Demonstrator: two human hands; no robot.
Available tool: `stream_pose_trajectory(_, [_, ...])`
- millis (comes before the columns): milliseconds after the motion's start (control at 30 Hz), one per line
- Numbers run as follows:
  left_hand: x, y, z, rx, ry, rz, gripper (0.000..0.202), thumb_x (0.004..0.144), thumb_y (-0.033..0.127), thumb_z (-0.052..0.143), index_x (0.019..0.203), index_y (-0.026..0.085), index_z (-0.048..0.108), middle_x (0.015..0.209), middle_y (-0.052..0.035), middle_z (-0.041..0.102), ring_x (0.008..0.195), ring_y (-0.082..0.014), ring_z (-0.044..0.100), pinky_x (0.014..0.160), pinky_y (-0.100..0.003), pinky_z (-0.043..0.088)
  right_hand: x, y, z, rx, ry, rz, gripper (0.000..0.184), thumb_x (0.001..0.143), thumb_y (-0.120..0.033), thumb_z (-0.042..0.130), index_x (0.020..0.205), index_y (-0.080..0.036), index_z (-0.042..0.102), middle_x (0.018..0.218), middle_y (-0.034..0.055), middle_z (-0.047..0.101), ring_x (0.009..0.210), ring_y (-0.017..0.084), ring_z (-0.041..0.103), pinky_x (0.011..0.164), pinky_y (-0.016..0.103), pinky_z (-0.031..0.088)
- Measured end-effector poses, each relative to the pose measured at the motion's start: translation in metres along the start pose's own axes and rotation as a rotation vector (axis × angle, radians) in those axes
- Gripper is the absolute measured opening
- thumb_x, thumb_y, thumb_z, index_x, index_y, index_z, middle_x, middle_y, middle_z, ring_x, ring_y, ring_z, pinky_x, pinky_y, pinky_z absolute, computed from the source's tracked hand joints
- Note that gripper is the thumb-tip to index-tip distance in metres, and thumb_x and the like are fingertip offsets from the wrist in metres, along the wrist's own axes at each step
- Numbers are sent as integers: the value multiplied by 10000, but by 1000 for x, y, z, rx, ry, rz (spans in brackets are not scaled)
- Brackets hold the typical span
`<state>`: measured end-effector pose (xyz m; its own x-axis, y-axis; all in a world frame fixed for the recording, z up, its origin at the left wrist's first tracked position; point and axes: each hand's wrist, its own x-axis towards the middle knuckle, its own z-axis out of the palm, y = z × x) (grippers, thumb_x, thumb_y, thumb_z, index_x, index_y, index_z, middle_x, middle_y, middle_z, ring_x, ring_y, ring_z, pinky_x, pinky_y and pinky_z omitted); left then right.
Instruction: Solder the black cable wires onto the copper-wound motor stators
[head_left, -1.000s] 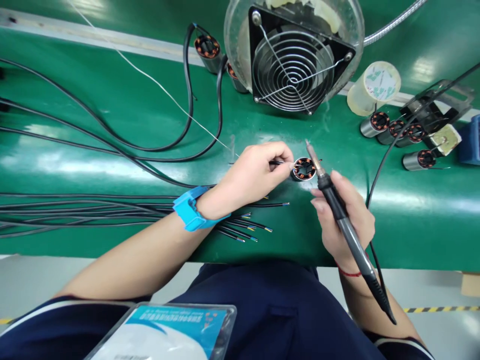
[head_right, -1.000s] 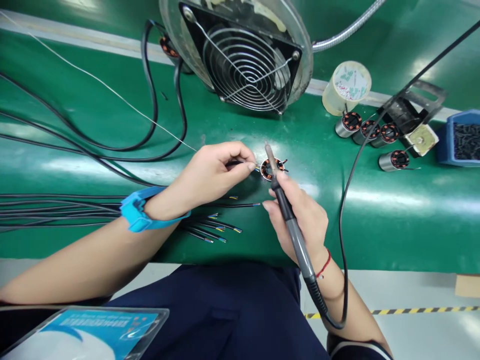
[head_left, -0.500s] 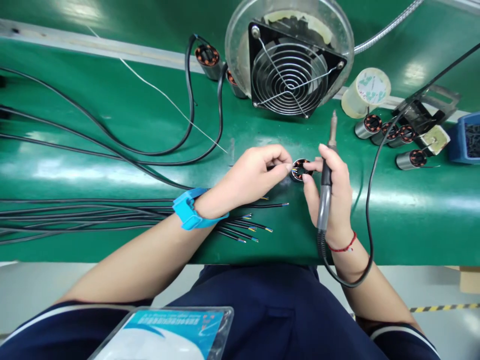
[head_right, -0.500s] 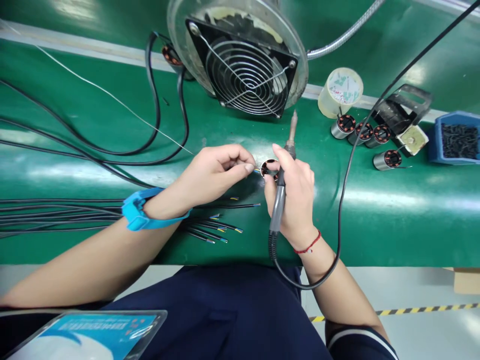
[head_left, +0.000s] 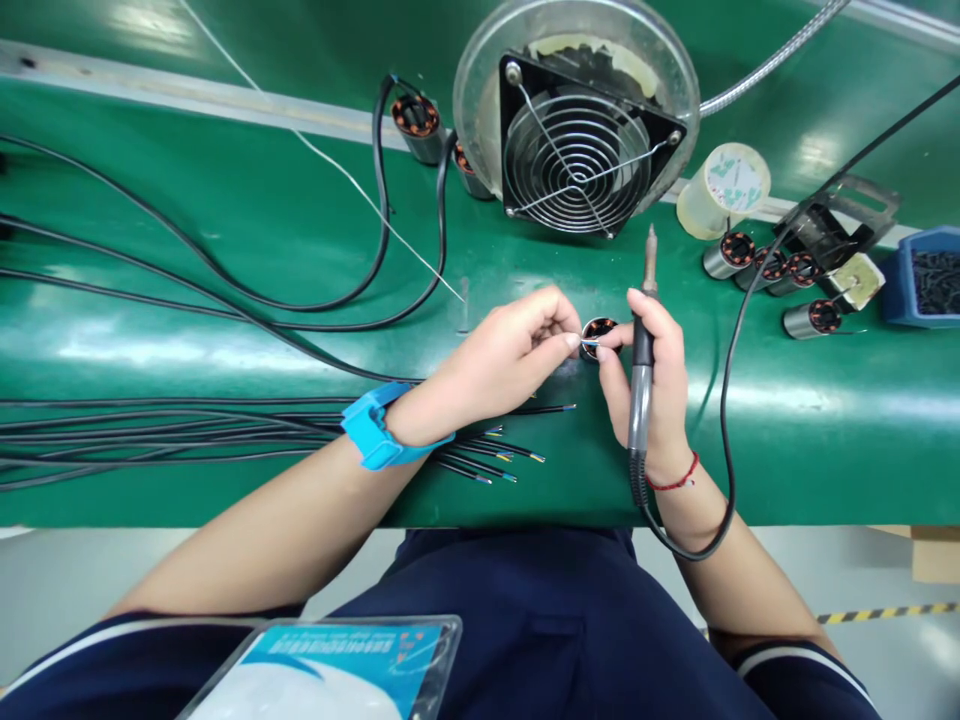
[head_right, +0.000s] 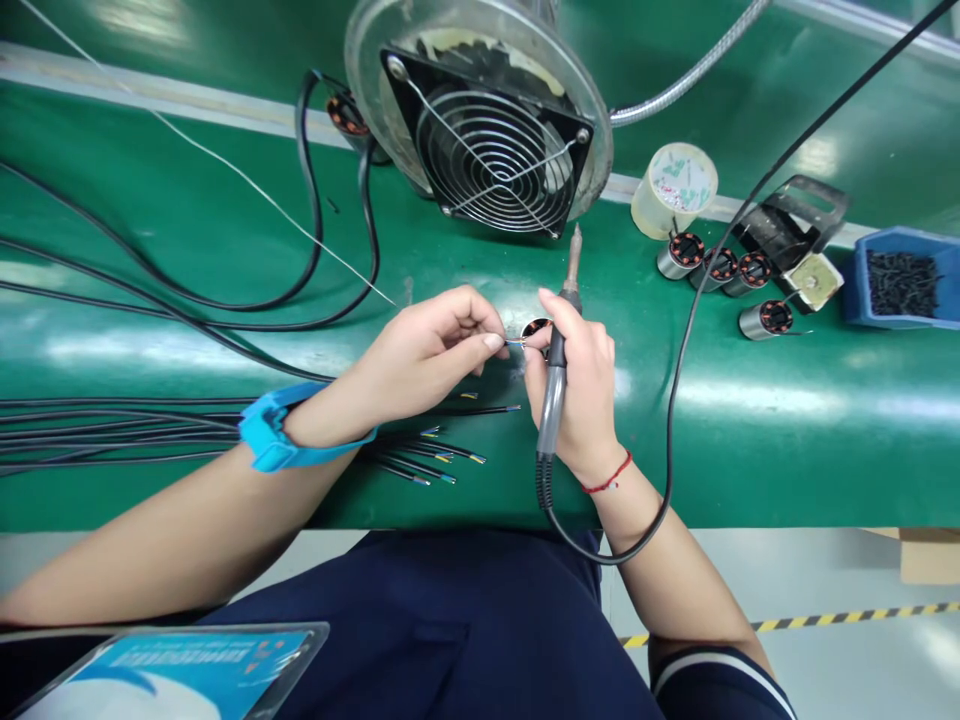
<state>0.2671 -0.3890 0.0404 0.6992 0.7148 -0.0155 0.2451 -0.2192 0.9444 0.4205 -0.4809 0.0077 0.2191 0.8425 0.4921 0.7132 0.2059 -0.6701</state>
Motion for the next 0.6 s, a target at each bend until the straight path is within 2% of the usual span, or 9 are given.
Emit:
stream_pose_trajectory(167, [1,2,4,48,20,9,55,853,162,520,807,190,532,732,25,563,645,-100,490,597,-238,400,1,-2,-1,65,16,1,461,944,-254,563,1383,-283,425,901,-4,695,957,228,642,945,459,507])
stream_pose_trajectory(267, [1,-1,5,-8,24,-6,23,843,188,544,820,187,542,759,15,576,678,-108,517,618,-241,421,1,-3,0,104,28,10,466,933,-234,575,1378,-270,438,884,-4,688,970,227,642,984,481,497])
stream_pose_trajectory(367, [3,-3,5,-77,7,-81,52,829,227,560,837,177,572,737,11,578,651,-109,516,580,-241,409,1,-3,2,116,42,6,460,934,-220,570,1375,-276,450,877,-4,683,995,227,634,979,483,497])
stream_pose_trajectory(500, [5,-2,4,-80,-37,-195,83,800,230,562,742,172,573,592,43,476,533,-89,399,489,-231,306,0,-2,5,99,49,12,457,928,-221,570,1368,-275,455,890,-4,684,954,221,634,957,474,496])
stream_pose_trajectory(600, [7,1,4,-133,-17,-241,67,781,215,570,727,179,553,567,53,449,508,-81,377,470,-221,283,-1,-3,6,46,42,46,451,922,-237,555,1359,-271,453,889,-2,682,947,226,640,978,486,484])
